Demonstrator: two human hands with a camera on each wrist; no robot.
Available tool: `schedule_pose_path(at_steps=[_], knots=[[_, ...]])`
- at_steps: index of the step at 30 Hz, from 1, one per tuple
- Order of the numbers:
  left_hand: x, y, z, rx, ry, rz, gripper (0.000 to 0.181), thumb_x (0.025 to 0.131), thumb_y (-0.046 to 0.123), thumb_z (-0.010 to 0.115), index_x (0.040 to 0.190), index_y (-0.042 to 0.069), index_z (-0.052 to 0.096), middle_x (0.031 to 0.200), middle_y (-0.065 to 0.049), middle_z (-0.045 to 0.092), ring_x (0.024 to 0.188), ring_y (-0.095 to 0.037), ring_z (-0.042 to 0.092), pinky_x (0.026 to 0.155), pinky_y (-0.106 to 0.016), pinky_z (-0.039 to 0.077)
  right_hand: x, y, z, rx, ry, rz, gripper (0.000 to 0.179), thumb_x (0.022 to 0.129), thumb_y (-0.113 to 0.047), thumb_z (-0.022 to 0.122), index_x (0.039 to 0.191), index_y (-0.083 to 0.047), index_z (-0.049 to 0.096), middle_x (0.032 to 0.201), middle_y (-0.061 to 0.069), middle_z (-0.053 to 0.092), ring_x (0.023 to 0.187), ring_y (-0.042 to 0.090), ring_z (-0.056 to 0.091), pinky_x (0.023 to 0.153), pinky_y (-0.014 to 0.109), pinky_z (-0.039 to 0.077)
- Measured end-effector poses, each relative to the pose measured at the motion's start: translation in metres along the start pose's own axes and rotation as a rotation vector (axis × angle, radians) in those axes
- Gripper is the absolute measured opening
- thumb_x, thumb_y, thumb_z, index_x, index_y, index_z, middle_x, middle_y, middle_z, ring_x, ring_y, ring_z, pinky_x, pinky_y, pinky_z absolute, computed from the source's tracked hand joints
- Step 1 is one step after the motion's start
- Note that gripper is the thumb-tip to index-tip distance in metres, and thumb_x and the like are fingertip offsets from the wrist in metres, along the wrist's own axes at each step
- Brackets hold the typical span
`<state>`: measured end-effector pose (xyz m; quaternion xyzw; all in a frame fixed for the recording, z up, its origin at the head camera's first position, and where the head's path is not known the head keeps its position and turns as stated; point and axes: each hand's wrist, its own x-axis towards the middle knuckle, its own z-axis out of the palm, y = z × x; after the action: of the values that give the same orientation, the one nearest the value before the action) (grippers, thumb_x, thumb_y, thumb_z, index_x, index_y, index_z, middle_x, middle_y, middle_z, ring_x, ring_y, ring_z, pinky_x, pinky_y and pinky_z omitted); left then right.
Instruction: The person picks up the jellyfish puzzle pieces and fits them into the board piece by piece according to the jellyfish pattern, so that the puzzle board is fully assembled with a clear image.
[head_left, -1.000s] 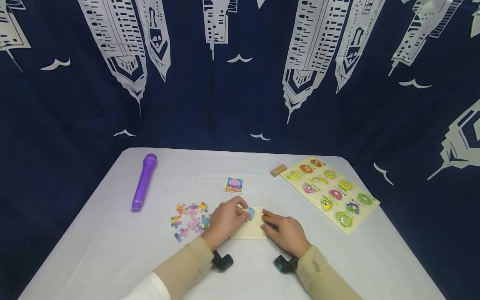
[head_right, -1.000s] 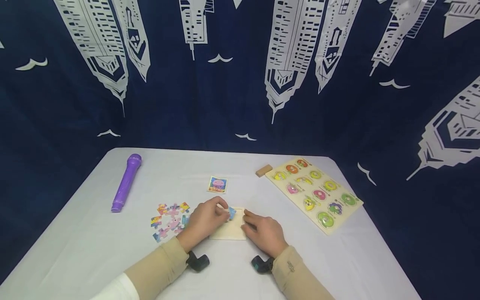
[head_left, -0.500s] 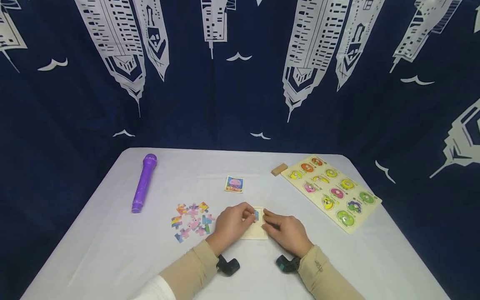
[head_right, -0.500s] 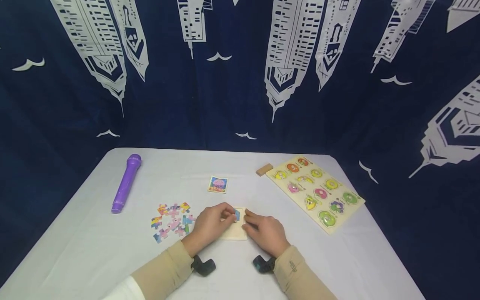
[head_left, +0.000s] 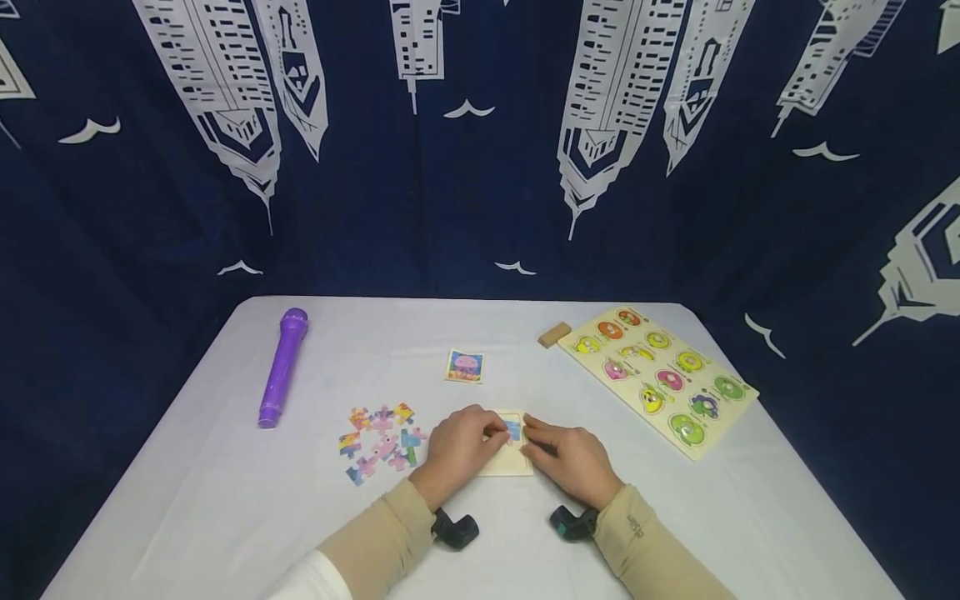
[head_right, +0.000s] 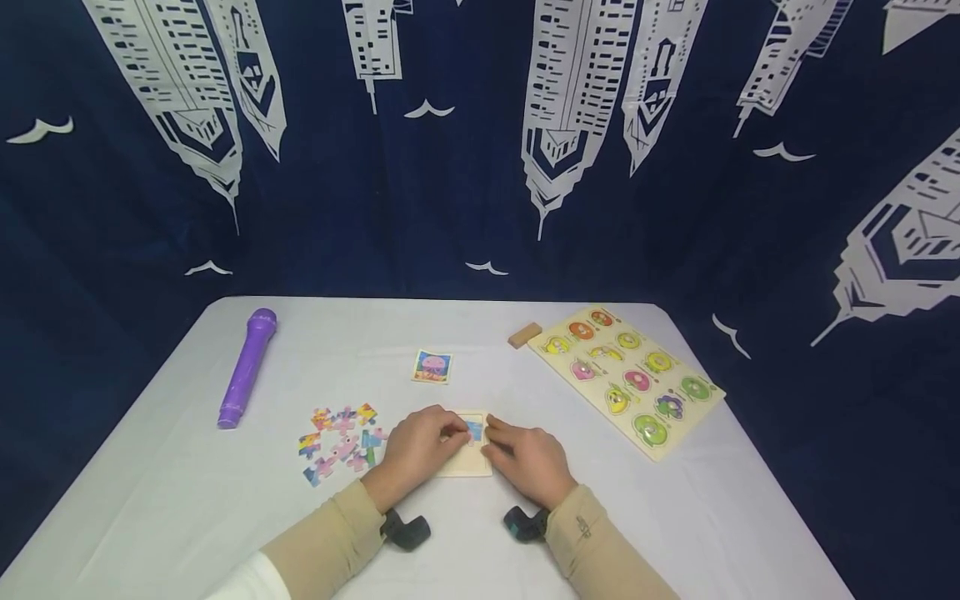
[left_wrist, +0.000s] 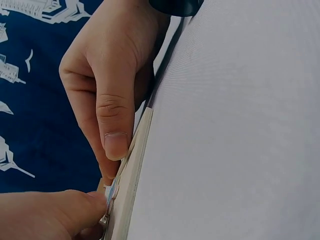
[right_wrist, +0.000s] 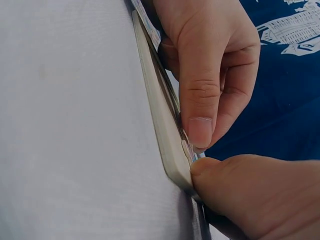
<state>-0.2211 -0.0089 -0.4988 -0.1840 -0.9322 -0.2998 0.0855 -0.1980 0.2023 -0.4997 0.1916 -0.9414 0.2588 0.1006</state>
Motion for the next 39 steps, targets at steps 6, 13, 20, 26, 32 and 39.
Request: schedule_pose_path(at_steps=[6,13,20,26,32,39], knots=[[-0.001,0.0,-0.001,0.009,-0.007,0.01,0.008,0.092,0.028,0.077,0.1,0.027,0.078,0.091,0.011,0.067,0.081,-0.009,0.066,0.063,-0.027,0.046,0.001,0.0,0.0,0.008,-0.008,0.0,0.034,0.093,-0.03,0.077,0.123,-0.014,0.076,0.136,-0.005,0.068,0.119,0.021,0.069,0.094,0.045,0.057],[0.003,0.001,-0.001,0.014,-0.024,0.018,0.005,0.093,0.032,0.077,0.096,0.03,0.08,0.089,0.013,0.065,0.077,-0.007,0.062,0.062,-0.027,0.044,0.0,0.002,-0.001,-0.005,0.008,-0.04,0.035,0.093,-0.03,0.077,0.124,-0.013,0.075,0.135,-0.004,0.068,0.117,0.021,0.069,0.091,0.044,0.058],[0.008,0.003,0.001,0.059,-0.043,0.013,0.005,0.093,0.034,0.077,0.097,0.03,0.079,0.088,0.013,0.063,0.074,-0.007,0.061,0.061,-0.027,0.045,0.0,0.002,-0.002,-0.01,0.0,-0.043,0.036,0.094,-0.031,0.076,0.126,-0.014,0.074,0.136,-0.004,0.067,0.119,0.02,0.069,0.095,0.045,0.056],[0.009,0.003,0.002,0.074,-0.029,-0.006,0.008,0.093,0.034,0.077,0.089,0.028,0.073,0.084,0.012,0.06,0.066,-0.004,0.053,0.058,-0.027,0.043,0.0,0.002,0.0,0.009,-0.009,-0.024,0.035,0.094,-0.03,0.076,0.126,-0.015,0.074,0.135,-0.004,0.068,0.119,0.021,0.068,0.095,0.046,0.056],[0.012,0.004,0.003,0.076,-0.017,-0.04,0.011,0.093,0.034,0.077,0.087,0.026,0.072,0.081,0.012,0.056,0.062,-0.006,0.049,0.056,-0.027,0.041,0.001,0.001,0.0,0.001,-0.015,-0.02,0.035,0.094,-0.029,0.076,0.125,-0.015,0.075,0.135,-0.004,0.067,0.118,0.021,0.069,0.095,0.045,0.056],[0.012,0.005,0.003,0.062,-0.026,-0.046,0.011,0.093,0.033,0.077,0.087,0.025,0.073,0.077,0.013,0.054,0.063,-0.005,0.048,0.056,-0.026,0.04,0.0,0.003,-0.001,0.003,-0.023,-0.025,0.036,0.094,-0.03,0.076,0.127,-0.015,0.074,0.136,-0.004,0.067,0.119,0.019,0.068,0.095,0.045,0.056]])
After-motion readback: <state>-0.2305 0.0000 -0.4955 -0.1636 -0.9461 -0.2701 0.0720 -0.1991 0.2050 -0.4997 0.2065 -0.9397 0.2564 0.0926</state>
